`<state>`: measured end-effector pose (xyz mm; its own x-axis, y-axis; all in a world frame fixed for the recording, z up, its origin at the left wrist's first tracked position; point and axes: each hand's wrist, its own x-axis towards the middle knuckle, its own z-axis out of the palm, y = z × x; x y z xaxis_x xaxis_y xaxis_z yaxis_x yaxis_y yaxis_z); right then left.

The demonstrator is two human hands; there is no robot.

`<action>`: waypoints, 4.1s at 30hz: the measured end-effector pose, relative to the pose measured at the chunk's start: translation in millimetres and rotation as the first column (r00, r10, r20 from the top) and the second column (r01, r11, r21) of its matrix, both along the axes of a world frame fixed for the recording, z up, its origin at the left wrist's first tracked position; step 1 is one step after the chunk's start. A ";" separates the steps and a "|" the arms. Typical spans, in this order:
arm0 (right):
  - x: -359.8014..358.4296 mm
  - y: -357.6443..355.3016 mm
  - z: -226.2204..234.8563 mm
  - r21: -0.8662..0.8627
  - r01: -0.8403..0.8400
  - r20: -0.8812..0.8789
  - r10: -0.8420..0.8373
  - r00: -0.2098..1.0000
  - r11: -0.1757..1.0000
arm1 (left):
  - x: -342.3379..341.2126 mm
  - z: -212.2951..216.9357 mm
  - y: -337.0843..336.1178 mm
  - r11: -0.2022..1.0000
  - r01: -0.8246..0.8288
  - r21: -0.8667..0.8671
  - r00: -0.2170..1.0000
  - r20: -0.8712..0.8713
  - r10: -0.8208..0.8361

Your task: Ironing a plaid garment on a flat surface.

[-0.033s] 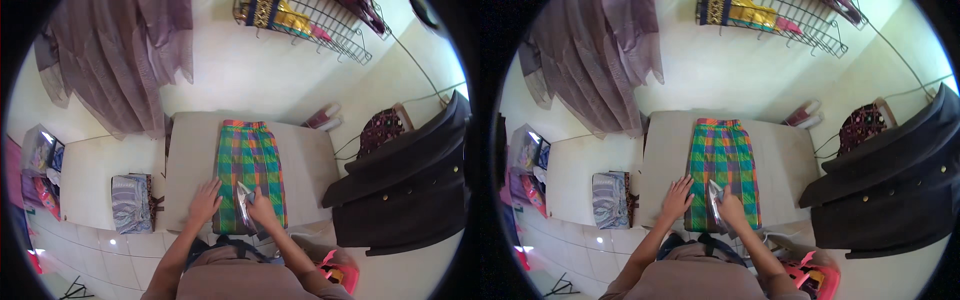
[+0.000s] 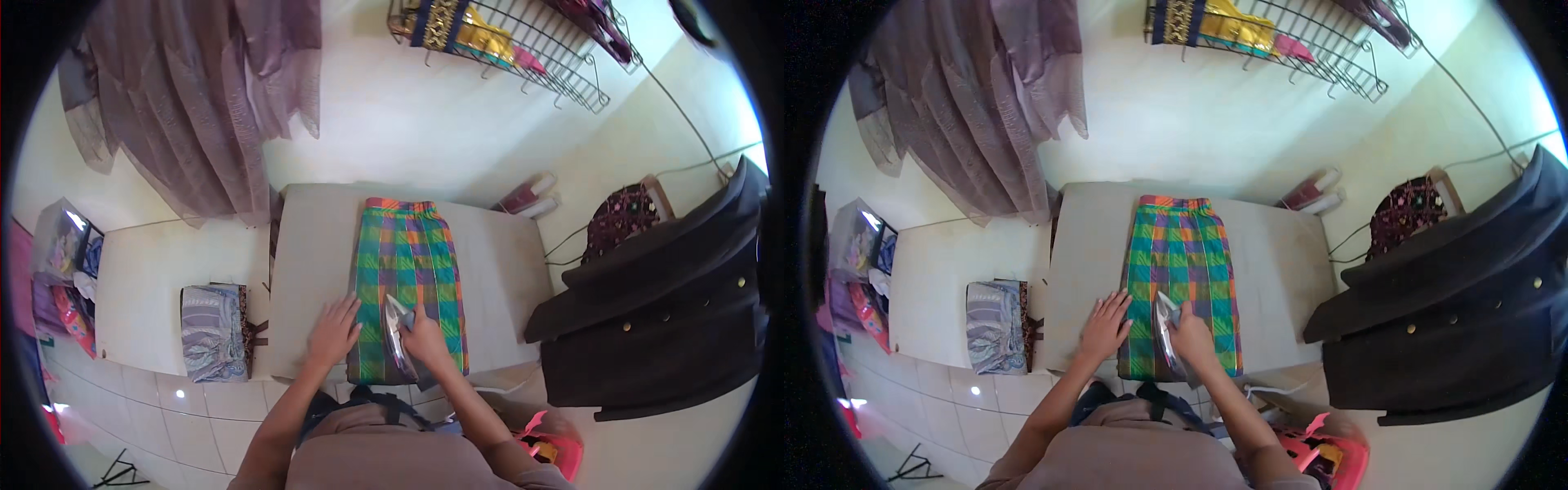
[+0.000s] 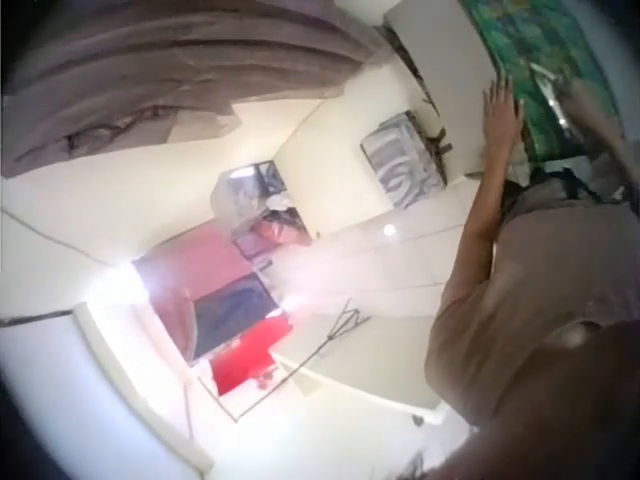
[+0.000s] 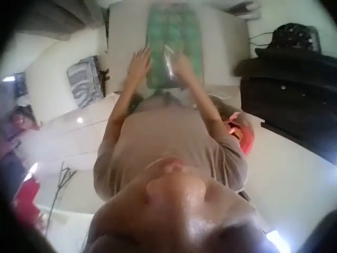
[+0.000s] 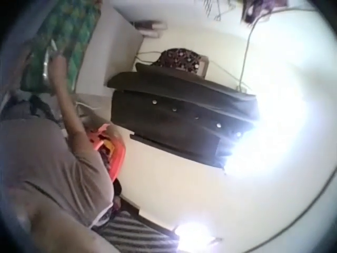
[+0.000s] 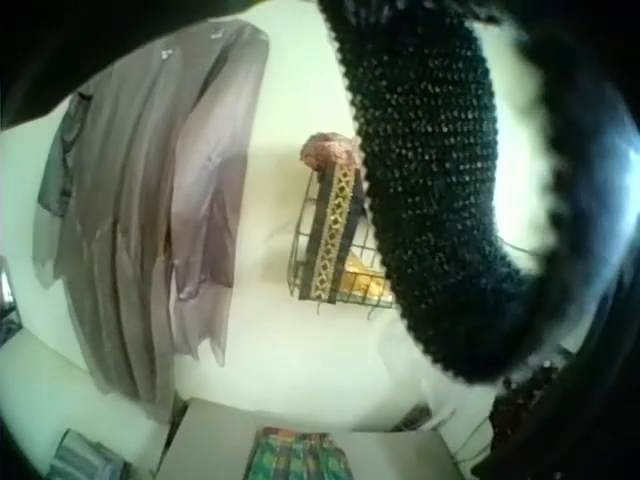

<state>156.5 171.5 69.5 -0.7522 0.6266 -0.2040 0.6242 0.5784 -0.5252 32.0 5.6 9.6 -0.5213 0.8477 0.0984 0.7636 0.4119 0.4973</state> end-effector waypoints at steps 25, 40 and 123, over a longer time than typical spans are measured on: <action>-38.5 -60.0 3.7 0.057 0.198 -0.033 -0.197 0.980 0.978 | -27.6 -9.1 -35.3 0.951 0.190 0.243 0.981 -0.016 -0.192; -113.5 -5.5 -10.5 0.125 0.090 -0.101 -0.078 0.992 0.988 | -28.7 -1.0 -37.0 0.930 0.163 0.329 0.981 0.047 -0.188; 17.2 88.2 -0.9 -0.035 0.105 -0.186 -0.110 0.976 0.994 | 61.5 -5.4 107.7 0.962 -0.273 0.009 0.953 -0.135 0.271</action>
